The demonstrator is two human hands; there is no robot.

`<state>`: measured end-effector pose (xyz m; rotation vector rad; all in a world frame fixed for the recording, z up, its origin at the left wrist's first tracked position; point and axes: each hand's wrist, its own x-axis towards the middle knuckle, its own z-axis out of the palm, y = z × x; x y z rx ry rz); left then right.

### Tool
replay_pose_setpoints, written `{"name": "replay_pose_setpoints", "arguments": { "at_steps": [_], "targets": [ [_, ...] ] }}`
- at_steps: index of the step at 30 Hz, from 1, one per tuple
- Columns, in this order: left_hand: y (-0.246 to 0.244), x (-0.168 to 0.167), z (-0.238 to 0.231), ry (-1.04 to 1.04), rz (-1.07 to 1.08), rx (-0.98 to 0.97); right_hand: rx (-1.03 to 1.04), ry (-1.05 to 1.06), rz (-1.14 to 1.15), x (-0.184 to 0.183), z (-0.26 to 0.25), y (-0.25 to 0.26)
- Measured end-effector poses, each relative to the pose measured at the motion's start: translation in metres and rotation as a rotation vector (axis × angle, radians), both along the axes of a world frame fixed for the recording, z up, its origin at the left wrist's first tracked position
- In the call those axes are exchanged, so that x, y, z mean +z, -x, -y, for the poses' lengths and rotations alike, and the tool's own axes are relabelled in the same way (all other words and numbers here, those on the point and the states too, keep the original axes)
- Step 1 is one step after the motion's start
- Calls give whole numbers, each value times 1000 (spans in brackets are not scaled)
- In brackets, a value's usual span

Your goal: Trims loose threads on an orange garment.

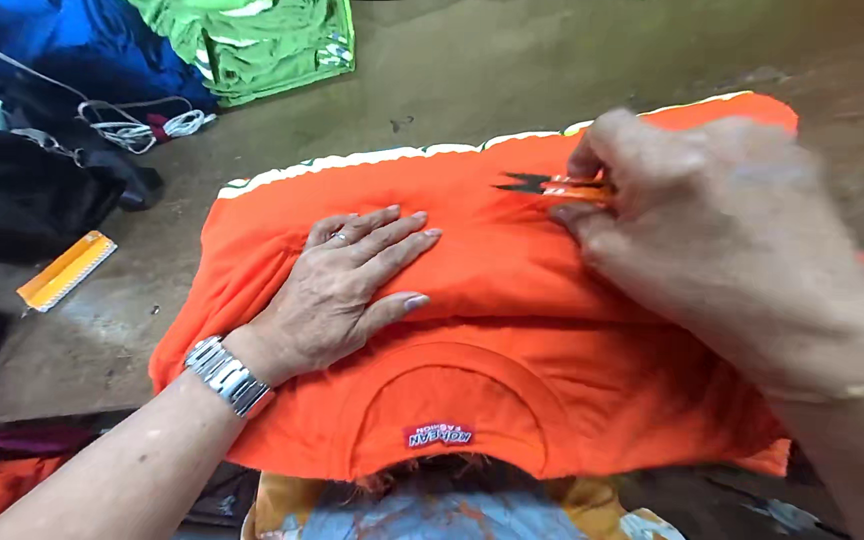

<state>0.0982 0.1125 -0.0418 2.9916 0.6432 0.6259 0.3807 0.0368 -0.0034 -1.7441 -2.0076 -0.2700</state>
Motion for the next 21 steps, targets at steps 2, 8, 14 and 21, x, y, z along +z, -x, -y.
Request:
{"name": "replay_pose_setpoints", "arguments": {
  "at_steps": [2, 8, 14, 21],
  "targets": [
    [-1, 0, 2, -20, -20, 18, 55, -161, 28, 6, 11, 17],
    [1, 12, 44, -124, 25, 177, 81, -36, 37, -29, -13, 63],
    [25, 14, 121, -53, 90, 394, 140, -40, -143, -19, -3, 49],
    [33, 4, 138, 0, -217, 509, 360, -119, -169, -13, 61, 62]
  ]
}}
